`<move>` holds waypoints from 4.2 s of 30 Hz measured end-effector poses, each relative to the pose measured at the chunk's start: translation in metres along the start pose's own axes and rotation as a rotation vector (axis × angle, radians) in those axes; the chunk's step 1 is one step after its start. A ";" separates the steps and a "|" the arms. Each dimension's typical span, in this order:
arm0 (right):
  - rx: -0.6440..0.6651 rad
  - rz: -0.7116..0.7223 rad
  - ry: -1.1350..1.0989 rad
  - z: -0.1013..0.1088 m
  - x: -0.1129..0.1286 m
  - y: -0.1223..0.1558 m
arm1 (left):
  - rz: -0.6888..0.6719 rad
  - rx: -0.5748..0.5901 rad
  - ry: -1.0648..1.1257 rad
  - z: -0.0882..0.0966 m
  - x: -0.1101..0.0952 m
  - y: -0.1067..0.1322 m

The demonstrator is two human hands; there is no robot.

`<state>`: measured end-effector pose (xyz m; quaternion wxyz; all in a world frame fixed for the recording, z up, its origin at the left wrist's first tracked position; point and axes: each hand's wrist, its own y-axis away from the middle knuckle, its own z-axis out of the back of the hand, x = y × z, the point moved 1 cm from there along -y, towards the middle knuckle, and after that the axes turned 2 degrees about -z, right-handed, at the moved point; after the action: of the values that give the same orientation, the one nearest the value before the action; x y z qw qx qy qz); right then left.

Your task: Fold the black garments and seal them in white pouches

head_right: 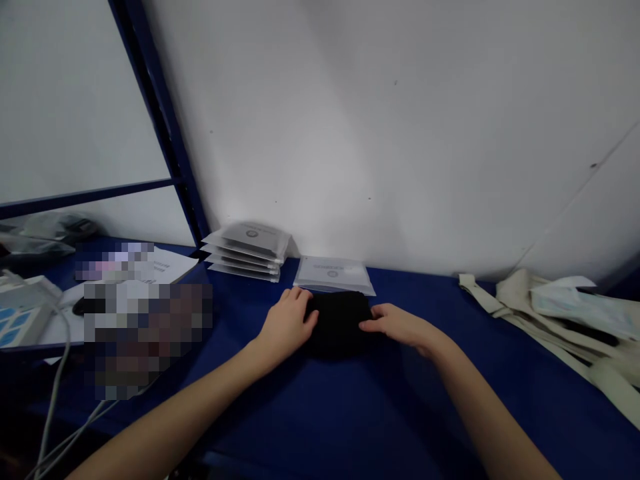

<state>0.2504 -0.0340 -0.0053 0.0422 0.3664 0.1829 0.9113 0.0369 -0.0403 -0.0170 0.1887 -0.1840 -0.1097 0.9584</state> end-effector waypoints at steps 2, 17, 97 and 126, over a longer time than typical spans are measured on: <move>-0.024 -0.016 -0.129 -0.002 0.002 0.002 | 0.067 0.035 0.029 -0.005 0.012 -0.008; -0.096 -0.108 -0.652 -0.018 0.017 -0.001 | -0.105 0.142 0.049 -0.024 0.049 -0.035; -0.576 0.129 -0.304 -0.030 -0.004 -0.054 | -0.108 -0.012 0.174 -0.033 0.040 -0.036; -0.539 0.436 0.701 -0.075 0.023 -0.047 | -0.153 0.029 0.034 -0.036 0.038 -0.033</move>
<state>0.1797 -0.0084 -0.0566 -0.1201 0.0437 -0.1368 0.9823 0.0286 0.0100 -0.0521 0.2660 -0.1886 -0.1061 0.9394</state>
